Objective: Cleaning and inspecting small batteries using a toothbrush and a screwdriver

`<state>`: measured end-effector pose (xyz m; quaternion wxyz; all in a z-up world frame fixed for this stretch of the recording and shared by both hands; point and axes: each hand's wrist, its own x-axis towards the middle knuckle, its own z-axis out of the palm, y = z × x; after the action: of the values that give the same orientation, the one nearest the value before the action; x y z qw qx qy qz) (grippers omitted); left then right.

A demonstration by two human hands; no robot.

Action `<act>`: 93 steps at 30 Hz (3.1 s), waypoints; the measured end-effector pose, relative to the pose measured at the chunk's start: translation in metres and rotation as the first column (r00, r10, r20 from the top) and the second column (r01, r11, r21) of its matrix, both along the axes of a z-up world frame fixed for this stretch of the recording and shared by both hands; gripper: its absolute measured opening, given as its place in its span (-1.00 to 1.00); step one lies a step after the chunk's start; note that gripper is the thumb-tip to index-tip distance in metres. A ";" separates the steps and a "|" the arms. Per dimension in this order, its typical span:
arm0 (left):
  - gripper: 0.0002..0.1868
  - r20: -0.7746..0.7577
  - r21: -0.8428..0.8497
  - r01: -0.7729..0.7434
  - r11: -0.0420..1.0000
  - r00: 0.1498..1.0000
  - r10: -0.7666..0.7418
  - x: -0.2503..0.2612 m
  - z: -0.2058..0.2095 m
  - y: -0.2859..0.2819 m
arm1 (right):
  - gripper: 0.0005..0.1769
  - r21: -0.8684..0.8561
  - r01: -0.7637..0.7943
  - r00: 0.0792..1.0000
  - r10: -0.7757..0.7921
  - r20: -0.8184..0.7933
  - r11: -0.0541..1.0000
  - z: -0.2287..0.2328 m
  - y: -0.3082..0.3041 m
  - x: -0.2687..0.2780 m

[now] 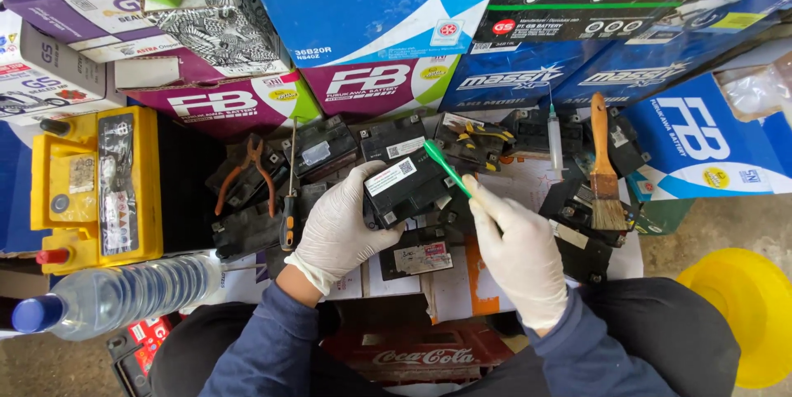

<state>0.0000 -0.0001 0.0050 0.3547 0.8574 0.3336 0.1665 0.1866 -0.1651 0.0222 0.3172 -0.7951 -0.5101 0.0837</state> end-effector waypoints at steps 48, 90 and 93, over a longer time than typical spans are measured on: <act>-0.47 0.250 -0.964 0.105 0.243 0.667 0.702 0.012 0.002 -0.015 | -0.49 0.376 -0.190 0.981 0.158 0.114 0.907 -0.049 -0.027 -0.034; -0.23 0.197 -0.793 0.540 -0.281 0.664 0.721 -0.019 -0.035 -0.043 | -0.57 0.501 -0.056 0.998 0.067 -0.005 0.864 -0.058 -0.039 -0.006; -0.22 0.166 -0.809 0.514 -0.286 0.666 0.727 -0.017 -0.030 -0.042 | -0.58 0.509 -0.128 0.992 0.116 0.057 0.851 -0.056 -0.037 -0.008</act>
<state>-0.0170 -0.0423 -0.0248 0.9511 0.0018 0.2451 0.1878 0.1783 -0.2018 -0.0334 0.5046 -0.6494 -0.5671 -0.0442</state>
